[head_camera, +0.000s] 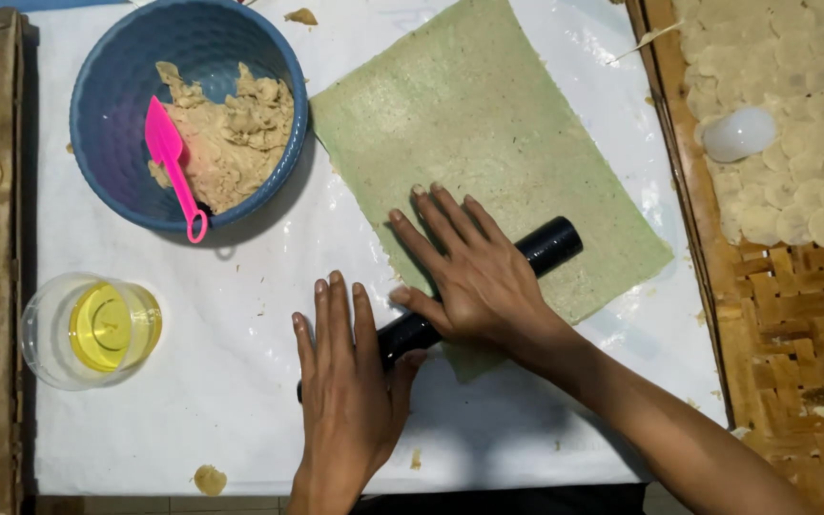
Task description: Rolling out dough on a flat surface using a rolling pin and adding small pieces of dough.
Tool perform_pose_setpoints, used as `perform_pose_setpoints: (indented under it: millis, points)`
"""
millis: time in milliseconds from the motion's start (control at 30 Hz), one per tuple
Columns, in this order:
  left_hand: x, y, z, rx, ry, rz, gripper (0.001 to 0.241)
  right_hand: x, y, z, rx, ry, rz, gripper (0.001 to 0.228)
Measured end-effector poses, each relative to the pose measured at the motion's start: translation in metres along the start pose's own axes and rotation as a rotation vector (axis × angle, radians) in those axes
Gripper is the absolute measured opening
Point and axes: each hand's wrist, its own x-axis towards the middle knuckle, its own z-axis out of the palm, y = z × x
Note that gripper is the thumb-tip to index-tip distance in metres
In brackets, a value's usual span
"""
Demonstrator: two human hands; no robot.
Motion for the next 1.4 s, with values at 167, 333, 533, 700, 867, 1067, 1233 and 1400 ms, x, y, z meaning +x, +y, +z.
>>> perform_pose_setpoints:
  millis: [167, 333, 533, 700, 867, 1067, 1233, 1400]
  points:
    - [-0.037, 0.009, 0.033, 0.121, -0.047, 0.071, 0.102, -0.057, -0.014, -0.01, -0.022, 0.03, 0.007, 0.081]
    - [-0.107, 0.025, 0.075, 0.198, -0.101, 0.237, 0.106, -0.137, -0.019, 0.004, 0.07, 0.086, 0.046, 0.078]
    - [-0.123, 0.035, 0.07, -0.134, -0.107, 0.527, 0.062, -0.22, -0.032, 0.005, 0.026, 0.028, 0.224, 0.078]
    - [-0.126, 0.032, 0.073, -0.027, -0.002, 0.278, 0.065, -0.247, -0.048, 0.003, 0.155, 0.134, 0.308, 0.075]
    - [-0.116, 0.017, 0.062, -0.079, 0.031, 0.418, 0.061, -0.255, -0.042, 0.002, 0.413, 0.262, 0.423, 0.056]
    - [-0.098, 0.024, 0.027, -0.479, -0.085, 0.12, 0.062, -0.221, -0.022, -0.019, 0.284, 0.437, 0.539, 0.046]
    - [-0.078, 0.016, 0.018, -0.584, -0.045, -0.087, 0.063, -0.181, -0.018, -0.032, 0.114, 0.242, 0.561, 0.052]
    - [-0.078, -0.009, 0.037, -0.598, -0.031, -0.281, 0.065, -0.181, -0.009, -0.005, -0.276, 0.038, 0.483, 0.069]
